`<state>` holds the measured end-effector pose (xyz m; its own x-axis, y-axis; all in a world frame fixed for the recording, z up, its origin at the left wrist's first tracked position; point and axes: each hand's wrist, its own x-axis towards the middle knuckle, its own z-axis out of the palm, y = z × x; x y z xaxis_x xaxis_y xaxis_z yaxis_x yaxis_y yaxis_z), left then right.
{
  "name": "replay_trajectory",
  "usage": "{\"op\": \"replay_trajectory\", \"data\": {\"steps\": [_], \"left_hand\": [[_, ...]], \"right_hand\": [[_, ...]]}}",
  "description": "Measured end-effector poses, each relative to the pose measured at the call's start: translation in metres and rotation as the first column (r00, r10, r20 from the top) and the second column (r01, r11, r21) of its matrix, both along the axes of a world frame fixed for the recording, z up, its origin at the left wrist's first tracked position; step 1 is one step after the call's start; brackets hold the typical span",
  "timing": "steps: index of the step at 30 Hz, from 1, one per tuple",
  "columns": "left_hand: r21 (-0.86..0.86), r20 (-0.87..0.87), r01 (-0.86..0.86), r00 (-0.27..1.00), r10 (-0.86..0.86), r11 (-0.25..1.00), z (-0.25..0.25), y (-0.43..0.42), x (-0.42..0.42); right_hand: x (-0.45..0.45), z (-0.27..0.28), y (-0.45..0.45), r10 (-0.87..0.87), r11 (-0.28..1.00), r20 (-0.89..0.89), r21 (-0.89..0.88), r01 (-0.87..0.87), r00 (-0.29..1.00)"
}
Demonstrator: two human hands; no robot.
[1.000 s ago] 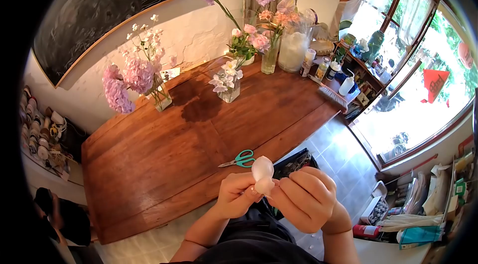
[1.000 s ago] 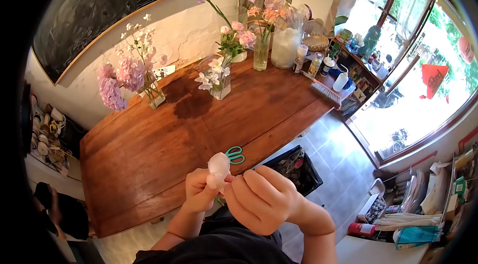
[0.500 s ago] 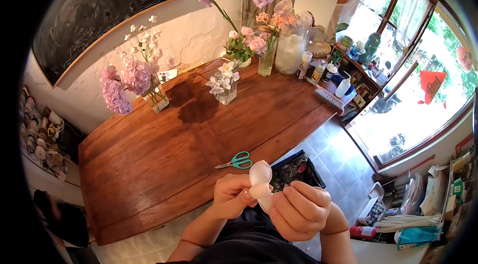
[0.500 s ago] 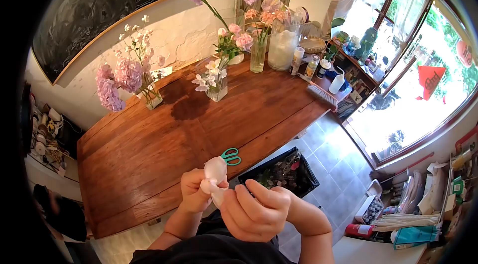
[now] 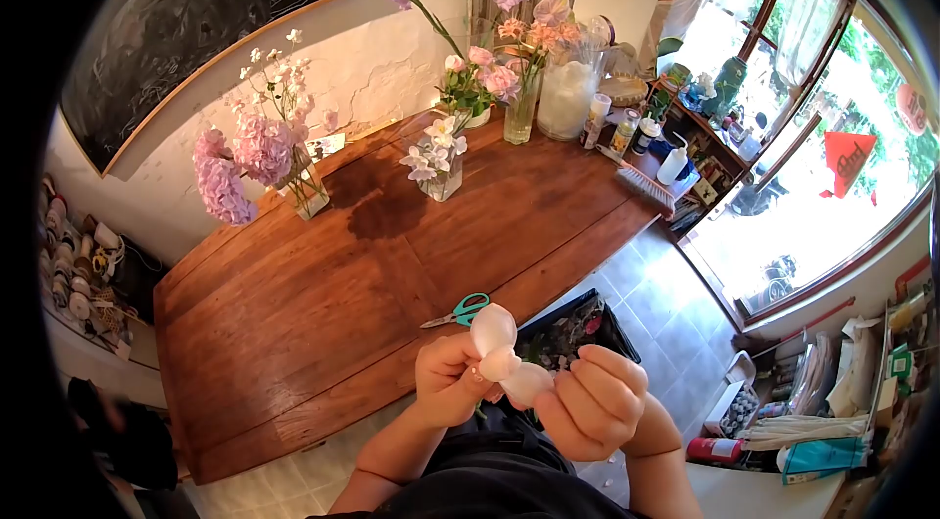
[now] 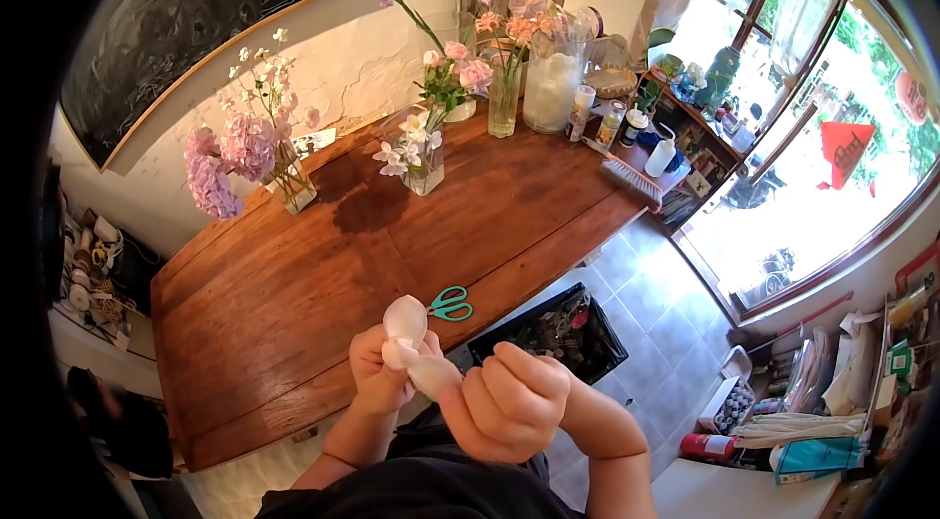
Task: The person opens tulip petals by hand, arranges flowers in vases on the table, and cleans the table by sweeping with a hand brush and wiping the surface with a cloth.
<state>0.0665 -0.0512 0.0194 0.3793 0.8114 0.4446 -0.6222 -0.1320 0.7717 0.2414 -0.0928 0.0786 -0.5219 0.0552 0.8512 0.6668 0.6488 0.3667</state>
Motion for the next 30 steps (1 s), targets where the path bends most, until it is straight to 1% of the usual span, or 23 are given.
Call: {"op": "replay_trajectory", "data": {"steps": [1,3,4,6,10,13,15,16,18,19,20,23,24,27,30], "left_hand": [[-0.008,0.012,0.024,1.0,-0.024,1.0,0.0,0.0,-0.001],[-0.023,0.037,0.072,0.997,-0.071,0.997,0.001,-0.001,-0.001],[0.0,0.048,0.07,0.996,-0.07,0.998,-0.001,0.0,-0.001],[0.045,0.07,0.067,0.995,-0.07,0.997,-0.005,0.001,0.0],[0.035,0.068,0.065,0.995,-0.067,0.997,-0.006,0.0,0.001],[0.021,0.043,0.06,0.997,-0.061,0.998,-0.009,0.0,0.0],[-0.004,0.028,0.05,0.998,-0.05,0.999,-0.01,0.0,-0.002],[0.037,0.055,0.044,0.997,-0.046,0.998,-0.011,0.003,-0.001],[0.117,0.109,0.029,0.993,-0.042,0.993,-0.012,0.008,0.003],[0.104,0.088,0.025,0.995,-0.035,0.994,-0.012,0.007,0.004],[0.092,0.066,0.024,0.997,-0.03,0.995,-0.013,0.006,0.004],[0.05,0.018,0.039,0.999,-0.04,0.998,-0.016,0.004,0.006],[0.035,0.006,0.044,0.999,-0.044,0.998,-0.017,0.003,0.007],[0.085,0.034,-0.032,0.999,0.03,0.996,-0.018,0.0,0.01],[0.107,0.078,-0.032,0.997,0.024,0.994,-0.021,0.002,0.008]], "right_hand": [[-0.001,-0.002,0.004,0.021,1.0,-0.029,0.015,-0.021,0.999],[-0.001,-0.005,0.007,0.031,0.999,-0.112,-0.026,-0.035,0.993],[-0.001,-0.006,0.008,0.034,0.998,-0.152,-0.046,-0.042,0.988],[0.0,-0.009,0.009,0.017,0.999,-0.171,-0.043,-0.025,0.985],[0.001,-0.009,0.005,-0.009,0.998,-0.181,-0.067,-0.003,0.983],[0.002,-0.012,0.007,-0.041,0.992,-0.196,-0.124,0.017,0.98],[0.001,-0.014,0.009,-0.07,0.979,-0.28,-0.201,0.013,0.957],[0.0,-0.015,0.01,-0.085,0.971,-0.322,-0.239,0.006,0.943],[0.0,-0.011,0.004,-0.041,0.949,-0.511,-0.289,-0.127,0.858],[0.001,-0.007,-0.001,-0.03,0.932,-0.6,-0.306,-0.195,0.8],[0.002,-0.003,-0.005,-0.007,0.893,-0.604,-0.362,-0.266,0.797],[-0.016,0.021,-0.003,-0.041,0.831,-0.558,-0.479,-0.282,0.829],[-0.022,0.021,-0.002,-0.053,0.811,-0.586,-0.497,-0.307,0.808],[-0.025,0.011,0.005,-0.008,0.799,-0.628,-0.472,-0.373,0.778],[-0.026,0.009,0.002,-0.003,0.762,-0.668,-0.484,-0.431,0.744]]}}
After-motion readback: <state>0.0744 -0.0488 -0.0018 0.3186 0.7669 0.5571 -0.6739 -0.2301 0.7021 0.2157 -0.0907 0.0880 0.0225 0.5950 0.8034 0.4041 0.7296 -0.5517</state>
